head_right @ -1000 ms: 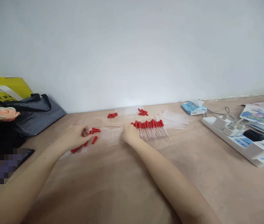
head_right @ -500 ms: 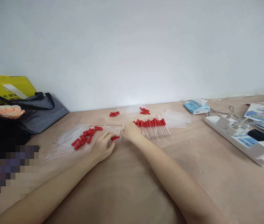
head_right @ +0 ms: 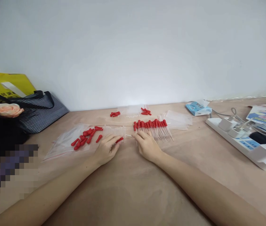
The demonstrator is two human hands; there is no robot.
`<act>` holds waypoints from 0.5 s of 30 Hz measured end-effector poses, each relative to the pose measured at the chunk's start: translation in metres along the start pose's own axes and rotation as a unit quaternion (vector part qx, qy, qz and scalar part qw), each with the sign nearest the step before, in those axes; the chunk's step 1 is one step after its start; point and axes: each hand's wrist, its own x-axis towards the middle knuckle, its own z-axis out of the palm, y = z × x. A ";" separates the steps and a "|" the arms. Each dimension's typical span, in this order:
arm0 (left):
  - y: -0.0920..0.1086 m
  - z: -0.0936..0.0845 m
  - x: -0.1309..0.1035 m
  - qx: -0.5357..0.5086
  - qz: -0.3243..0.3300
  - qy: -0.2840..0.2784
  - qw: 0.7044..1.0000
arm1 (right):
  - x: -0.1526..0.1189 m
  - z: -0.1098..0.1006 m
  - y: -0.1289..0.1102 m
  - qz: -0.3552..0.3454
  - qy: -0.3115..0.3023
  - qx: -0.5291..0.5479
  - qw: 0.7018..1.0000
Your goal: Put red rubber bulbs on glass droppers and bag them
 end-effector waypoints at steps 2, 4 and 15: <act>0.001 0.000 0.000 -0.003 -0.001 -0.001 1.000 | 0.001 0.001 -0.002 -0.010 -0.003 -0.029 1.000; 0.001 0.000 0.000 -0.007 -0.001 0.002 1.000 | 0.002 0.002 -0.004 -0.021 -0.011 -0.047 0.999; -0.001 0.003 -0.001 -0.010 0.000 0.006 1.000 | 0.001 0.001 -0.007 -0.072 -0.003 -0.057 0.996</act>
